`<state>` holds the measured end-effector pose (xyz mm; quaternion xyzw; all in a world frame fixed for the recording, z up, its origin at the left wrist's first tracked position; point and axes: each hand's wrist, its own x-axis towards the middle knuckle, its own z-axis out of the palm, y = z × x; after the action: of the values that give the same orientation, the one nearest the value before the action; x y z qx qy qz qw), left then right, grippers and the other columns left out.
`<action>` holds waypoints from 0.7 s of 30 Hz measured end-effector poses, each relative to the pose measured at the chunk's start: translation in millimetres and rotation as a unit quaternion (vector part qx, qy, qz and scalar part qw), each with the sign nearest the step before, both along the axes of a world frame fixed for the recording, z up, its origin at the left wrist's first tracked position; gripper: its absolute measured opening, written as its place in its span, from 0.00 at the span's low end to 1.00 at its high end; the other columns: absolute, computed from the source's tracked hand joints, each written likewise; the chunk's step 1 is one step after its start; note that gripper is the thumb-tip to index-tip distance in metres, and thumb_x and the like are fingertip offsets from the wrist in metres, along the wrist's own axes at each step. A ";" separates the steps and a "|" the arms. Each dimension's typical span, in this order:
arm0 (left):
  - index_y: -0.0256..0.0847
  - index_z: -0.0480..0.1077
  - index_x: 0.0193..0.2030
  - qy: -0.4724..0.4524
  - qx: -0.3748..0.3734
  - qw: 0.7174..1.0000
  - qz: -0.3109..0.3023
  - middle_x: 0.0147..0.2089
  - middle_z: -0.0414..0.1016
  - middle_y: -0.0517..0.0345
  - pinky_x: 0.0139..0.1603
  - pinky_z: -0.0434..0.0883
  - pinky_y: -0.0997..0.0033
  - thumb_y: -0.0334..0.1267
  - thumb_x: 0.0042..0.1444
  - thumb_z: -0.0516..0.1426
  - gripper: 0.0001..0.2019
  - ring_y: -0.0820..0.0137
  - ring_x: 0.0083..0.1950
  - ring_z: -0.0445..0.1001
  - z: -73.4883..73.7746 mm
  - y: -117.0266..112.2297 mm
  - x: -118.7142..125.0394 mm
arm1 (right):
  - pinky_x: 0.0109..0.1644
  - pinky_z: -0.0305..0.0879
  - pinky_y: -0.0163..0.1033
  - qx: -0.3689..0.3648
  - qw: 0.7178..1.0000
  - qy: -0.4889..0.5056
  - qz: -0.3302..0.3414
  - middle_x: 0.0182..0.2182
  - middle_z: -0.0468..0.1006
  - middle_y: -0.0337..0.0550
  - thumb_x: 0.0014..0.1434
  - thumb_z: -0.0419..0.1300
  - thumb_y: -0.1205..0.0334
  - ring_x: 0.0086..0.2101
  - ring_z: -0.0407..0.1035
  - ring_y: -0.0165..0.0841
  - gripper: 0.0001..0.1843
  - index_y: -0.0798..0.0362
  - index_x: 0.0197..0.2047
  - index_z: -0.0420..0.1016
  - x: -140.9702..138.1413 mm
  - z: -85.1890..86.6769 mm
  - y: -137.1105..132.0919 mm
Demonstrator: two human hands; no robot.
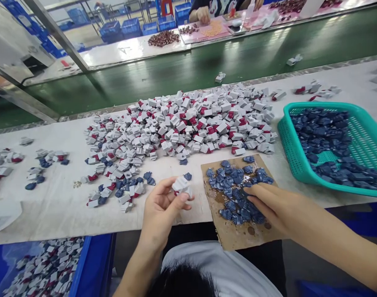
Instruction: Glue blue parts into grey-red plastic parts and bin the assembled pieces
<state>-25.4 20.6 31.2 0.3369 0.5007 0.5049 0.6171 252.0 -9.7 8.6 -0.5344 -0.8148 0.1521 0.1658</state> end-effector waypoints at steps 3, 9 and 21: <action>0.42 0.80 0.41 -0.022 -0.028 0.999 -0.040 0.34 0.81 0.59 0.28 0.77 0.80 0.40 0.46 0.75 0.16 0.71 0.32 0.82 -2.9 -8.6 8.0 | 0.25 0.53 0.38 0.035 0.998 -0.035 0.040 0.25 0.70 0.40 0.71 0.46 0.67 0.21 0.66 0.33 0.13 0.51 0.34 0.65 0.1 -1.4 2.1; 0.44 0.83 0.44 -0.058 -0.061 0.993 -0.082 0.38 0.85 0.57 0.38 0.79 0.78 0.36 0.42 0.76 0.19 0.72 0.36 0.82 -5.5 -15.8 23.0 | 0.26 0.51 0.39 0.054 0.994 -0.054 0.078 0.24 0.68 0.39 0.66 0.47 0.73 0.21 0.64 0.32 0.12 0.50 0.32 0.61 -0.6 -0.2 9.3; 0.41 0.75 0.32 -0.149 -0.085 0.980 -0.100 0.33 0.84 0.62 0.31 0.75 0.83 0.32 0.35 0.78 0.20 0.76 0.31 0.80 3.3 -15.8 48.0 | 0.24 0.67 0.29 0.032 0.972 0.228 -0.040 0.27 0.79 0.37 0.68 0.56 0.62 0.23 0.73 0.28 0.04 0.49 0.40 0.72 -45.8 55.7 1.1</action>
<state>22.7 4.8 34.4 0.2526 0.4077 0.4413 0.7584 206.2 -8.6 64.3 -0.5121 -0.7382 0.2371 0.3696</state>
